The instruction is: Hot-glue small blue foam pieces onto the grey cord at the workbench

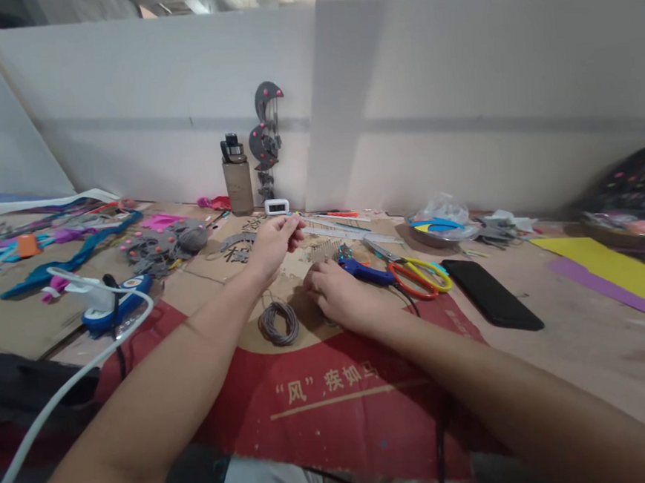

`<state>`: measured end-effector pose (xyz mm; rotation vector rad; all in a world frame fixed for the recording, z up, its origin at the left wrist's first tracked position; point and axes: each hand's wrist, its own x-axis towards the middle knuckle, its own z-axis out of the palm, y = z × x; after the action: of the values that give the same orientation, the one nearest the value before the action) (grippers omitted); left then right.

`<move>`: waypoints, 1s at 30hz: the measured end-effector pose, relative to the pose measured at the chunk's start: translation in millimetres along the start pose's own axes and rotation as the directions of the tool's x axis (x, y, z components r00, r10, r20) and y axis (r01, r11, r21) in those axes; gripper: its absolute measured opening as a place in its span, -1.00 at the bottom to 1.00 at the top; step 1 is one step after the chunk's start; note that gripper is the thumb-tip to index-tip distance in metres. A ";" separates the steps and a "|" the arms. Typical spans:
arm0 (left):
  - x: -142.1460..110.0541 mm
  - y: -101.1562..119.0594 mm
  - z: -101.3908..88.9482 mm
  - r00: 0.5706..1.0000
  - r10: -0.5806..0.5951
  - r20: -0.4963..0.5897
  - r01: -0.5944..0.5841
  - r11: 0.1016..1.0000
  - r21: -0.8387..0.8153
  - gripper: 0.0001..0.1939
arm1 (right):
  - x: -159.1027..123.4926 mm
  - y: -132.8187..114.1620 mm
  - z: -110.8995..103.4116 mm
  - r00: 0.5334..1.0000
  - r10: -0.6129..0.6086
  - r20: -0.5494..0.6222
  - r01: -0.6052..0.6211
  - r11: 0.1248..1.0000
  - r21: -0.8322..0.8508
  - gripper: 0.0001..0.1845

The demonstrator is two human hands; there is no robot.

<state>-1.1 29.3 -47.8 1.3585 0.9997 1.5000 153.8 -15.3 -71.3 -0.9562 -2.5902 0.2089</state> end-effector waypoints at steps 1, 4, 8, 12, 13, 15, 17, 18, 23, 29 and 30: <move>-0.1 0.6 0.3 1.000 -0.020 0.020 0.019 0.999 0.026 -0.73 | -0.7 2.7 1.4 0.998 0.042 -0.052 -0.038 0.996 0.075 -0.82; -0.7 1.7 0.4 0.987 -0.130 0.095 0.115 0.983 0.146 -0.70 | -3.5 11.0 3.4 0.973 0.174 -0.151 -0.116 0.936 0.333 -0.85; -3.3 0.2 1.0 0.944 -0.299 0.143 0.257 0.933 0.253 -0.60 | -4.3 20.5 0.7 0.925 0.296 -0.240 -0.107 0.805 0.583 -0.89; -8.7 -0.3 5.6 0.827 -0.476 0.300 0.436 0.879 0.192 -0.47 | -2.4 26.8 -8.0 0.839 0.446 -0.311 -0.080 0.667 0.741 -0.88; -10.4 0.3 7.1 0.790 -0.487 0.373 0.462 0.872 0.162 -0.45 | -1.9 27.9 -10.3 0.829 0.475 -0.293 -0.053 0.590 0.806 -0.87; -13.6 2.4 9.7 0.742 -0.449 0.498 0.456 0.882 0.116 -0.47 | -1.3 29.5 -14.2 0.825 0.511 -0.241 0.028 0.388 0.921 -0.85; -16.0 4.8 11.0 0.740 -0.398 0.543 0.408 0.906 0.107 -0.56 | -1.0 30.4 -17.9 0.829 0.527 -0.189 0.106 0.184 0.977 -0.83; -16.7 5.8 11.1 0.745 -0.387 0.543 0.388 0.914 0.119 -0.60 | -1.1 30.7 -20.0 0.830 0.532 -0.167 0.137 0.094 0.986 -0.82; -17.8 7.3 10.1 0.730 -0.412 0.545 0.307 0.910 0.278 -0.67 | -2.2 33.5 -34.6 0.854 0.513 -0.086 0.242 -0.244 0.939 -0.75; -24.5 12.7 13.5 0.510 -0.516 0.688 0.121 0.835 0.537 -0.67 | -3.5 41.9 -54.9 0.809 0.576 -0.121 0.333 -0.279 0.901 -0.73; -25.4 14.3 14.0 0.492 -0.526 0.693 0.097 0.825 0.557 -0.66 | -3.6 42.4 -57.3 0.807 0.576 -0.130 0.344 -0.279 0.897 -0.72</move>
<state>12.8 0.9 -40.9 1.8066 0.8892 0.1765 204.1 15.1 -30.8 -0.3550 -0.7647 1.5809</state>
